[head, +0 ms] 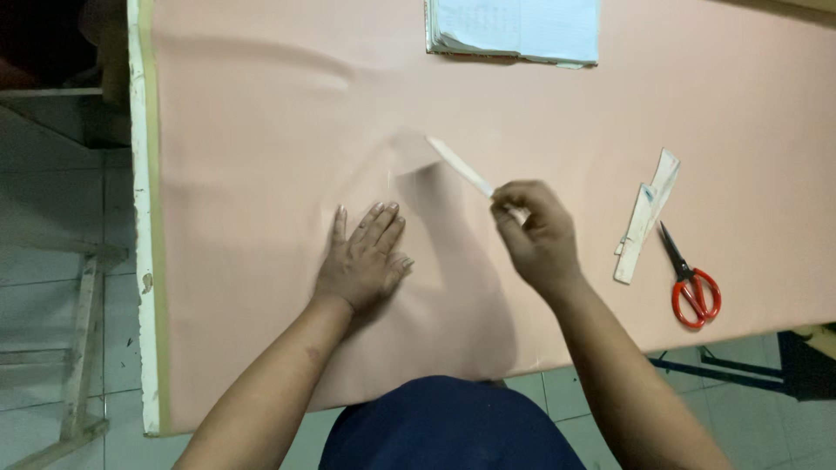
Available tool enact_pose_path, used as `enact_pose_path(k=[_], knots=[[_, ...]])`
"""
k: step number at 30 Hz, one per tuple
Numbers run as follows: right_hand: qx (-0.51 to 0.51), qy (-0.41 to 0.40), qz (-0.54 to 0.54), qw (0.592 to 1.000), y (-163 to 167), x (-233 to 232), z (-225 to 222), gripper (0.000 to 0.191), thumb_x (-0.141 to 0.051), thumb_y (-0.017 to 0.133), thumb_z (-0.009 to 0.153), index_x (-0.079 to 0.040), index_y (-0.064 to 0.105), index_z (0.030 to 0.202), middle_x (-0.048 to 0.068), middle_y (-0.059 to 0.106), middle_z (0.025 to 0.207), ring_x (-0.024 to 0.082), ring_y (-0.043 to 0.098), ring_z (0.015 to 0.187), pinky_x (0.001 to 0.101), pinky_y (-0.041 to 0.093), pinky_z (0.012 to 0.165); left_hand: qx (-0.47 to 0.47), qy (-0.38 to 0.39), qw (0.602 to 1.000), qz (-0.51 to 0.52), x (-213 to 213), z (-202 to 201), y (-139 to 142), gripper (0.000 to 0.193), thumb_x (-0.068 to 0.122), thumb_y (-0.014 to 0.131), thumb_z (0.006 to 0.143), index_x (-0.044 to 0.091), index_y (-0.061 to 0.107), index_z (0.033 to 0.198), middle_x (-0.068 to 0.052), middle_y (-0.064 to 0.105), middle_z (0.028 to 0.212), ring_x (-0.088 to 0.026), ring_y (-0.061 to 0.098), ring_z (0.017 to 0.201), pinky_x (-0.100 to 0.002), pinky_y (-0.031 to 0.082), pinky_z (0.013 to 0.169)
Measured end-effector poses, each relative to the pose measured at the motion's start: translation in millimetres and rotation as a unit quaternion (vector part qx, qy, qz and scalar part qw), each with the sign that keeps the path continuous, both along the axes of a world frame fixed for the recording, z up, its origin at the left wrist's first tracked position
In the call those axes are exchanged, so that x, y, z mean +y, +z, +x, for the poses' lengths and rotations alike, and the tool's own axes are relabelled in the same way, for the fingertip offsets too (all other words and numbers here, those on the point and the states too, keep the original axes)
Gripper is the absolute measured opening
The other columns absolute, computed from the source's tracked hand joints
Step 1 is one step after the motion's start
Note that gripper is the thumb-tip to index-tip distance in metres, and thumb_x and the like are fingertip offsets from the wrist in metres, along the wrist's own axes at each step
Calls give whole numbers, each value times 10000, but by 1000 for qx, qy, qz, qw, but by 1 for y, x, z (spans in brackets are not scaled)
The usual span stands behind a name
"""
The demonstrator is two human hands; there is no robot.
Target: The person places a paper pattern on a large sheet of pink fabric and uses a small marking tool to trace the pattern's outline. They repeat this process for several pattern pieces, repositioning the pattern and marking each one in sequence.
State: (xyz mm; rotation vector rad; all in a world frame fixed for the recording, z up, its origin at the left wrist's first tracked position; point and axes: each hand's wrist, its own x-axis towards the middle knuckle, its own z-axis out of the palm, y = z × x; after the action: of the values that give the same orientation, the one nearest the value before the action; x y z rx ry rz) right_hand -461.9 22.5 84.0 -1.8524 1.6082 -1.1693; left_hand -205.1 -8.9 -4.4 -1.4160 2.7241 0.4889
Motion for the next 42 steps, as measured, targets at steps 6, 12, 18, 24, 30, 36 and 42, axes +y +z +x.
enact_pose_path(k=[6, 12, 18, 24, 30, 36, 42], knots=[[154, 43, 104, 982, -42, 47, 32, 171, -98, 769, 848, -47, 711, 1001, 71, 695, 1120, 247, 694, 990, 345, 572, 818, 23, 12, 999, -19, -1, -1, -9, 695, 567, 386, 976, 196, 326, 1561, 14, 205, 1673, -150, 124, 1537, -590, -35, 1222], [96, -11, 180, 979, -73, 56, 16, 211, -146, 738, 890, -57, 721, 1080, 65, 672, 1157, 234, 687, 1020, 348, 563, 872, 42, 47, 998, 30, 7, -26, -18, 590, 416, 539, 953, 246, 434, 1508, -61, 232, 1665, -238, 104, 1556, -693, -54, 1174], [46, -2, 231, 972, -84, 30, -16, 342, -102, 670, 921, -122, 720, 1259, 75, 630, 1189, 226, 678, 1040, 333, 556, 923, 132, 102, 984, 59, 21, -46, -25, 723, 512, 635, 867, 202, 443, 1491, -52, 242, 1659, -239, 91, 1564, -679, -85, 1186], [167, 9, 275, 947, -74, 27, -6, 510, -288, 784, 833, -250, 670, 1329, 114, 531, 1283, 269, 653, 993, 379, 547, 879, 114, 100, 988, 26, 21, -48, -26, 784, 588, 639, 842, 240, 435, 1515, -44, 245, 1662, -235, 101, 1565, -663, -99, 1196], [193, 4, 283, 940, -69, 27, -2, 530, -343, 787, 826, -286, 661, 1337, 112, 530, 1275, 274, 659, 1012, 395, 552, 889, 140, 108, 984, 33, 21, -49, -26, 876, 638, 674, 783, 233, 432, 1521, -50, 268, 1648, -241, 118, 1554, -654, -95, 1195], [203, 1, 266, 942, -69, 26, -2, 518, -363, 786, 834, -290, 668, 1333, 113, 540, 1260, 271, 668, 995, 394, 562, 869, 145, 112, 983, 29, 21, -49, -25, 853, 616, 683, 789, 223, 456, 1511, -53, 299, 1644, -240, 140, 1560, -651, -86, 1206], [204, -6, 276, 939, -66, 26, 2, 516, -372, 781, 834, -289, 664, 1329, 106, 535, 1260, 249, 671, 972, 386, 568, 852, 138, 101, 985, 12, 20, -50, -28, 809, 576, 664, 818, 224, 451, 1515, -65, 292, 1639, -249, 140, 1553, -662, -85, 1190]])
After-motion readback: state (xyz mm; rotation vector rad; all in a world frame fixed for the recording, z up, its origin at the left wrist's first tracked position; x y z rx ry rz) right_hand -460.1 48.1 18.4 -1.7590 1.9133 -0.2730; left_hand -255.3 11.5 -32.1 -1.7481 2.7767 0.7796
